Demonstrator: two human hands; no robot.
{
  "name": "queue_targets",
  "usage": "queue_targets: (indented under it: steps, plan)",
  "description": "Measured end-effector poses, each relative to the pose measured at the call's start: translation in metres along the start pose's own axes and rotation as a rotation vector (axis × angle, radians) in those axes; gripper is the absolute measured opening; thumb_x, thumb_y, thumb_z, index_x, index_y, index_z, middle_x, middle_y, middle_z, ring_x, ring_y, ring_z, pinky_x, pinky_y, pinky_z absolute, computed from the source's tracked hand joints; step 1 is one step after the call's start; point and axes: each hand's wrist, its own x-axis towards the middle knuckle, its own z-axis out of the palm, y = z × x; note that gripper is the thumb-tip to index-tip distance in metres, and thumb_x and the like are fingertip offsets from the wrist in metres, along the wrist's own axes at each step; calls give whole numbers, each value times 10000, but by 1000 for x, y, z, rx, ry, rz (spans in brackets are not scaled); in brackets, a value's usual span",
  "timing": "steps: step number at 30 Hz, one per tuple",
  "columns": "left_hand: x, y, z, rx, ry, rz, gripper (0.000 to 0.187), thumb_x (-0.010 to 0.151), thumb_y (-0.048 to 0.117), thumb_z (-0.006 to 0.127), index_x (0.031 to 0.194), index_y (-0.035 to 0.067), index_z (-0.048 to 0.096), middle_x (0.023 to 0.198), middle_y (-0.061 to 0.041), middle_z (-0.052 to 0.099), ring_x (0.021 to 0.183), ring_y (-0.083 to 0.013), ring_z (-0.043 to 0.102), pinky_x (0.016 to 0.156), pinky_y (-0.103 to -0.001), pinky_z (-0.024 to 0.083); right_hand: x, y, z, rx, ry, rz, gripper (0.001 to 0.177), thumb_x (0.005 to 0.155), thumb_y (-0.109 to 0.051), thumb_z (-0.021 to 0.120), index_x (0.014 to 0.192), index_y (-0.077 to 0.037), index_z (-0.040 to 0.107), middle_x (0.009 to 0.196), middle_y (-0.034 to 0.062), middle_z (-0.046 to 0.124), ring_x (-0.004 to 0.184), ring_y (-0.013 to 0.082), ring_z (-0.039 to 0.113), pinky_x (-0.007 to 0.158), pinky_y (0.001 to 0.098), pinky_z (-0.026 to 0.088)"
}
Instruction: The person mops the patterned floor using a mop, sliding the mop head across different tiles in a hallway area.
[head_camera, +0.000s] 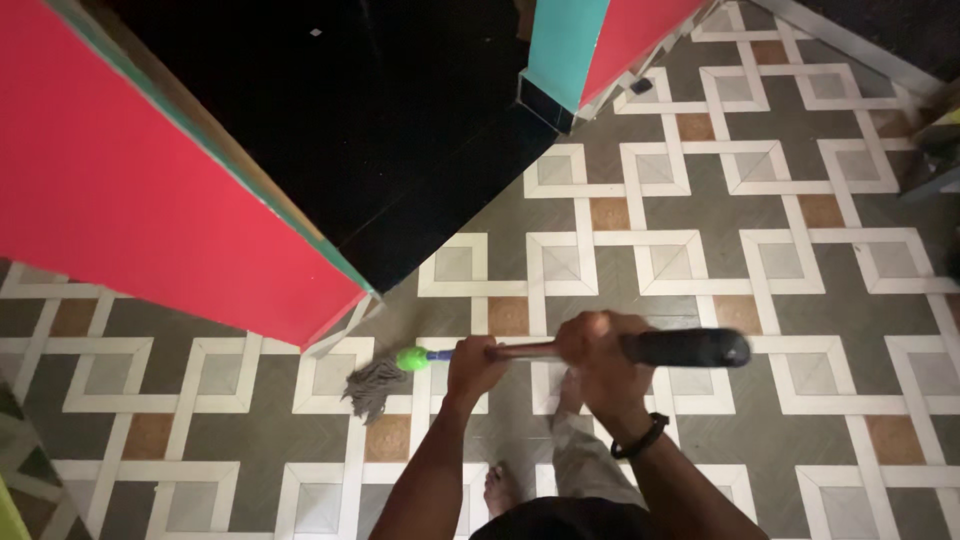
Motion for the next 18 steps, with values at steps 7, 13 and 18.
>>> queue_targets:
  steps: [7,13,18]
  plan:
    - [100,74,50,68,-107,207,170,712,182,720,770,23,725,789,-227,702,791,-416,681,713,-497,548,62,1,-85,160,243,35,521,1116,-359,535,687,-83,425,602,19,422,550,152,391,566,345,357]
    - [162,144,107,-196,-168,193,210,730,215,732,742,24,646,696,-191,684,706,-344,711,647,-444,523,106,-15,-149,20,227,-68,532,1113,-346,557,688,-49,438,602,41,446,541,158,404,554,348,356]
    - [203,180,119,-93,-160,398,202,698,209,764,713,27,676,695,-181,671,690,-328,695,600,-421,529,153,-15,-183,-152,147,-87,530,1068,-395,591,696,-52,436,581,25,479,500,134,409,491,326,330]
